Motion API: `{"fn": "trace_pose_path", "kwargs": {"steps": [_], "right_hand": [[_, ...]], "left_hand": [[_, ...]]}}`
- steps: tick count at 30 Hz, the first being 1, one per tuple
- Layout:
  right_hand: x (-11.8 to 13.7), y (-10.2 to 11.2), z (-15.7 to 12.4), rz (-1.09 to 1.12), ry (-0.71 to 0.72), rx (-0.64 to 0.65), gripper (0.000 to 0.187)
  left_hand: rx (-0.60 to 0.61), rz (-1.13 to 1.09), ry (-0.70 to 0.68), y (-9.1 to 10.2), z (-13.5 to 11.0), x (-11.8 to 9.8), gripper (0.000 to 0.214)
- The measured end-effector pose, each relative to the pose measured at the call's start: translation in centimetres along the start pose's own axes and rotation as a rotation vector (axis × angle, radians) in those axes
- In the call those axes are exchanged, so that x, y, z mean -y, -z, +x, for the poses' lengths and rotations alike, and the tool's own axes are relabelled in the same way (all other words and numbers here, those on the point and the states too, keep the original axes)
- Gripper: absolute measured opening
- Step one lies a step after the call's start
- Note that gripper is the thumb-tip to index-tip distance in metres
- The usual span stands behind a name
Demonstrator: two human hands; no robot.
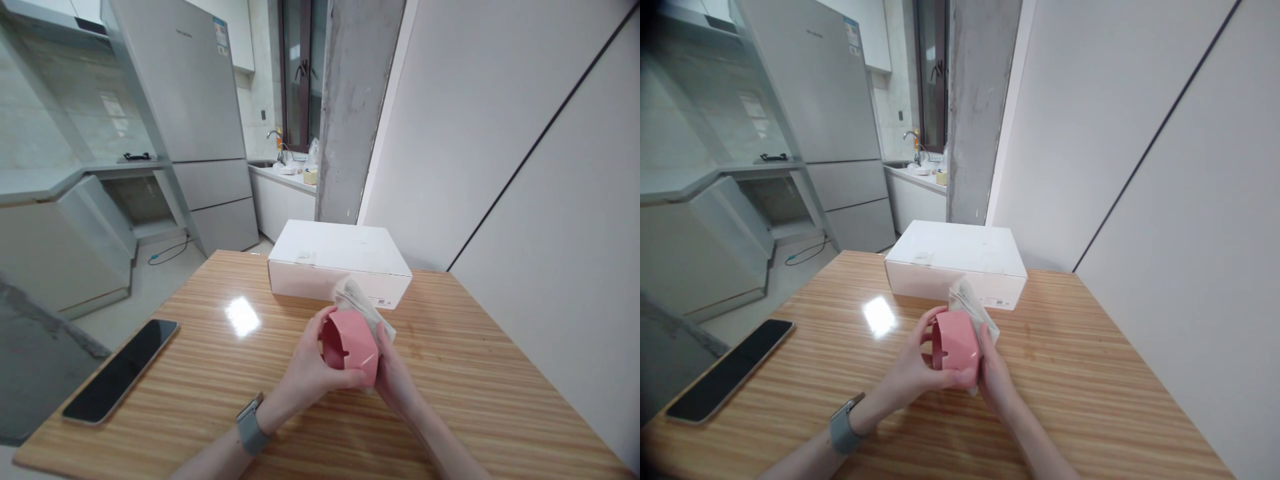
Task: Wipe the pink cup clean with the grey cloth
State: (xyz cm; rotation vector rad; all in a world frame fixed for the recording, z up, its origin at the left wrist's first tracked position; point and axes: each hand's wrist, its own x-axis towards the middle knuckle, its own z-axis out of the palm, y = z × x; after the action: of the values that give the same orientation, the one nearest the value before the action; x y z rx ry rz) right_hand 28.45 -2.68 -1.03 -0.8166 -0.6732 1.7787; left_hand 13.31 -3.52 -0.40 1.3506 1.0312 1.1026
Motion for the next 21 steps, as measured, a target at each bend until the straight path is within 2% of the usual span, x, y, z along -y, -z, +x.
{"fn": "trace_pose_path", "kwargs": {"steps": [7, 10, 12, 15, 21], "right_hand": [[-0.7, -0.5, -0.1, -0.026, 0.029, -0.06, 0.054], [-0.7, -0.8, -0.3, -0.041, 0.05, -0.068, 0.053], [-0.6, -0.9, -0.4, -0.048, 0.05, -0.068, 0.052], [-0.3, -1.1, -0.6, -0.042, 0.057, -0.077, 0.051], [0.2, -1.0, -0.8, 0.01, 0.052, -0.081, 0.052]], "left_hand": [[-0.049, -0.288, 0.287, 0.4, 0.6, 0.6, 0.078], [-0.056, -0.337, 0.355, 0.6, 0.7, 1.0, 0.074], [-0.078, -0.344, 0.33, 0.6, 0.7, 1.1, 0.076], [-0.088, -0.343, 0.21, 0.3, 0.4, 0.7, 0.08], [-0.121, -0.106, 0.009, 0.5, -0.3, -1.1, 0.092]]}}
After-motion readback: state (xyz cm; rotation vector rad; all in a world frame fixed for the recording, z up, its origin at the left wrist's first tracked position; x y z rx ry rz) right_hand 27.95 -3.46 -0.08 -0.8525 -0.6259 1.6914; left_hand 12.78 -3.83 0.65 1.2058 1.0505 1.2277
